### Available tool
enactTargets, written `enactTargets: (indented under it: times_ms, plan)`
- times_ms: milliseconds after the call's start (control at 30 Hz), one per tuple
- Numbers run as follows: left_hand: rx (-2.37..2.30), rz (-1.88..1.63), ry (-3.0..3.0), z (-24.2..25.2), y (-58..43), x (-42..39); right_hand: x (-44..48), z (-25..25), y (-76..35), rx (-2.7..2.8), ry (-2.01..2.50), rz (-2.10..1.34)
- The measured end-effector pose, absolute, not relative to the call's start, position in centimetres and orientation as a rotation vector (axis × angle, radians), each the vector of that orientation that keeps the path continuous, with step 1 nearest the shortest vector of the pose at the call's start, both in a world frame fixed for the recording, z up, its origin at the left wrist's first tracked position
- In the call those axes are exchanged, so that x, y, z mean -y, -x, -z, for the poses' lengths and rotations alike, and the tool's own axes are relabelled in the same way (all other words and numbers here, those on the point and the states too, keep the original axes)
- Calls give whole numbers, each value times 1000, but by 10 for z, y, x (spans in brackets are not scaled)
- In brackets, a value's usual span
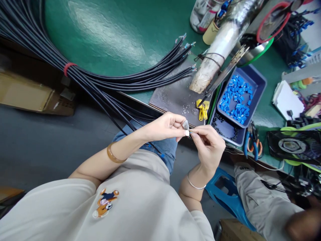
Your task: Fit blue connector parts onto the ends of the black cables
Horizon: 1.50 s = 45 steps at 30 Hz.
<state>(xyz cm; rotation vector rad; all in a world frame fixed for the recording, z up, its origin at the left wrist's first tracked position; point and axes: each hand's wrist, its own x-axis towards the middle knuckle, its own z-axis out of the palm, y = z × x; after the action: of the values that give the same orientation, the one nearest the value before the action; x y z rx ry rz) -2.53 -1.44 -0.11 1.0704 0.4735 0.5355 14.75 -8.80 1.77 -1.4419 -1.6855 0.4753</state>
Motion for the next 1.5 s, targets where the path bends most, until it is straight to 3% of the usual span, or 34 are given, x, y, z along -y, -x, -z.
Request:
enactTargets:
  times_ms: [133, 333, 500, 667, 1000, 1267, 1500]
  plan:
    - [-459, -522, -1083, 0, 26, 14, 88, -18, -152, 1699, 1482, -559]
    - [-412, -393, -1160, 2, 27, 13, 85, -17, -164, 1715, 1401, -1057]
    - [-555, -628, -1041, 1, 22, 14, 89, -14, -153, 1430, 1530, -518]
    - [-543, -693, -1027, 0, 18, 15, 90, -10, -146, 1585, 1459, -100]
    - [-542, -657, -1125, -1, 19, 16, 92, -2, -160, 1884, 1422, 111]
    - [-595, -646, -1207, 5, 16, 20, 93, -9, -160, 1953, 1498, -90]
    - [-702, -894, -1642, 8, 12, 31, 92, -9, -148, 1437, 1559, -631]
